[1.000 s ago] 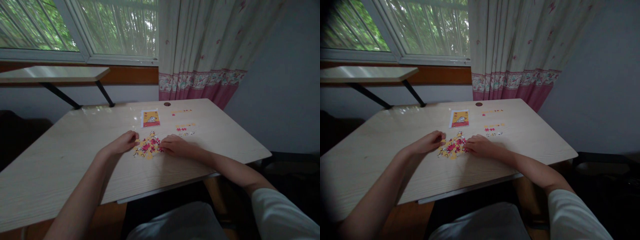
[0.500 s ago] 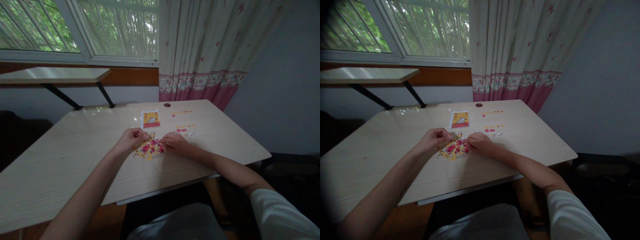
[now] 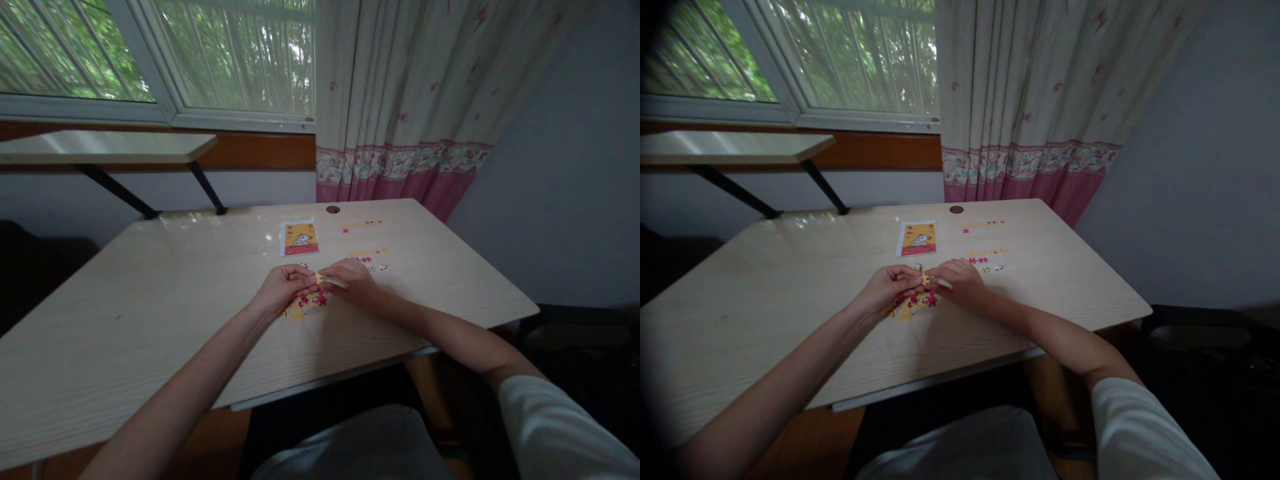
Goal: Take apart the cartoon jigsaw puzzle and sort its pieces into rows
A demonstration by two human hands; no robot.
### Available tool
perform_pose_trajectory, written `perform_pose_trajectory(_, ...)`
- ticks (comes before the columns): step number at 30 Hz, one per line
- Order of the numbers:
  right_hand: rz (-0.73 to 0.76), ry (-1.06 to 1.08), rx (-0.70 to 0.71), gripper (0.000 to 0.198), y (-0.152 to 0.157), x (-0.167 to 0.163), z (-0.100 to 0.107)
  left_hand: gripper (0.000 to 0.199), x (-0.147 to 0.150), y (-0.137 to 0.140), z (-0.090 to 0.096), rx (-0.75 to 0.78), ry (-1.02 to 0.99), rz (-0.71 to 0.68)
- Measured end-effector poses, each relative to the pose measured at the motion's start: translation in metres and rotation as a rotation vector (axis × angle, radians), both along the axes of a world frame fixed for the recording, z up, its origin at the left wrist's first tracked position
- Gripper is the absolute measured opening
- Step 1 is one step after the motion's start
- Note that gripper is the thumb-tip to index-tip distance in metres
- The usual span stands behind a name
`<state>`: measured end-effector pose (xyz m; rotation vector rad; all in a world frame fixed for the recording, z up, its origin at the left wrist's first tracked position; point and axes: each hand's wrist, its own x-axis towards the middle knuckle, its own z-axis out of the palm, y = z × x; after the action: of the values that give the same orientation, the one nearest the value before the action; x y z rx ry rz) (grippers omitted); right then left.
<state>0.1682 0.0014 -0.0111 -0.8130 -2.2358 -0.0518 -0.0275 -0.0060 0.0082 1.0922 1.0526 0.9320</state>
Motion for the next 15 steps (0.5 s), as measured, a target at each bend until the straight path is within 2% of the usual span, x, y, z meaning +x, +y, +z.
perform_pose_trajectory(3,0.005,0.003,0.014,0.029,0.0002,0.0007,0.0003,0.031,0.0001,-0.0006,-0.0004,-0.047,-0.066,0.021)
perform_pose_trajectory(11,0.056,0.057,0.027,0.027,0.0046,0.0035,0.0005,0.03,0.001,-0.0013,0.0005,-0.057,-0.101,0.017)
perform_pose_trajectory(15,0.093,0.098,0.02,0.026,0.0049,0.0032,0.0011,0.037,0.0026,-0.0025,0.0037,-0.068,-0.128,-0.013)
